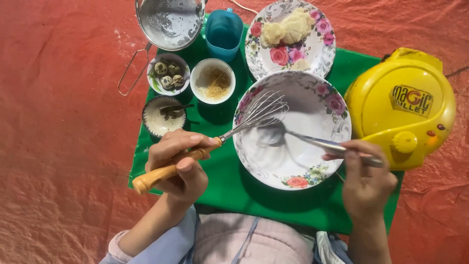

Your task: Preparing batter by cracking quail eggs and whisking in a bowl, then cooking the mixture in a small electric pastry maker.

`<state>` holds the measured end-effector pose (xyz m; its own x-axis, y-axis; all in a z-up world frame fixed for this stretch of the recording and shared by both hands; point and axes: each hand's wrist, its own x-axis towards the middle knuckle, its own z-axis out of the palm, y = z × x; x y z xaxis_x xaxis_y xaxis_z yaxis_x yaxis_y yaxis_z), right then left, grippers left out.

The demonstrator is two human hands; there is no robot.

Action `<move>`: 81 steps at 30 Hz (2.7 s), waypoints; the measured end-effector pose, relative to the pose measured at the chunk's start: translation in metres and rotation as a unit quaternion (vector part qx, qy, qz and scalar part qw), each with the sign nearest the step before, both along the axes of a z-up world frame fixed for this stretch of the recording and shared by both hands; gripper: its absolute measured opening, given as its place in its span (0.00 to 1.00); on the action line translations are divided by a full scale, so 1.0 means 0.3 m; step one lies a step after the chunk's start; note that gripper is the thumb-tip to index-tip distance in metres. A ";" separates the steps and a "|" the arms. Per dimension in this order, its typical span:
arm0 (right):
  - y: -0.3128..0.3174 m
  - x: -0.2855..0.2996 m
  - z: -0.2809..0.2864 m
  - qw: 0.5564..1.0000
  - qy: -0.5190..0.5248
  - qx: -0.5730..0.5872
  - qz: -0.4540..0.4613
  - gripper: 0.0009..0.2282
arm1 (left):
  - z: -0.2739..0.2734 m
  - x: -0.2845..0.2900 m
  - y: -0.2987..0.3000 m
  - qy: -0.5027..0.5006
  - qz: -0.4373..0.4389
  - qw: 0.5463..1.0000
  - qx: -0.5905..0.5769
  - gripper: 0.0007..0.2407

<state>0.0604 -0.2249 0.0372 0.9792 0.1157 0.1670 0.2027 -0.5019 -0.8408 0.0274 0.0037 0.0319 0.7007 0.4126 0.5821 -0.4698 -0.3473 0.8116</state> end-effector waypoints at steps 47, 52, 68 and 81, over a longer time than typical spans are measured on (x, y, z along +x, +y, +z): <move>0.017 0.002 -0.080 0.977 -0.051 0.205 -0.044 0.14 | -0.206 0.103 -0.105 0.286 -0.062 0.918 -0.267 0.09; 0.017 -0.002 -0.073 0.976 -0.041 0.210 -0.048 0.15 | -0.203 0.122 -0.104 0.309 -0.094 0.910 -0.261 0.14; 0.026 -0.013 -0.082 0.980 -0.065 0.181 -0.054 0.14 | -0.199 0.157 -0.085 0.451 -0.113 0.860 -0.209 0.18; 0.026 -0.018 -0.069 0.980 -0.046 0.187 -0.047 0.14 | -0.193 0.157 -0.098 0.418 -0.117 0.869 -0.238 0.16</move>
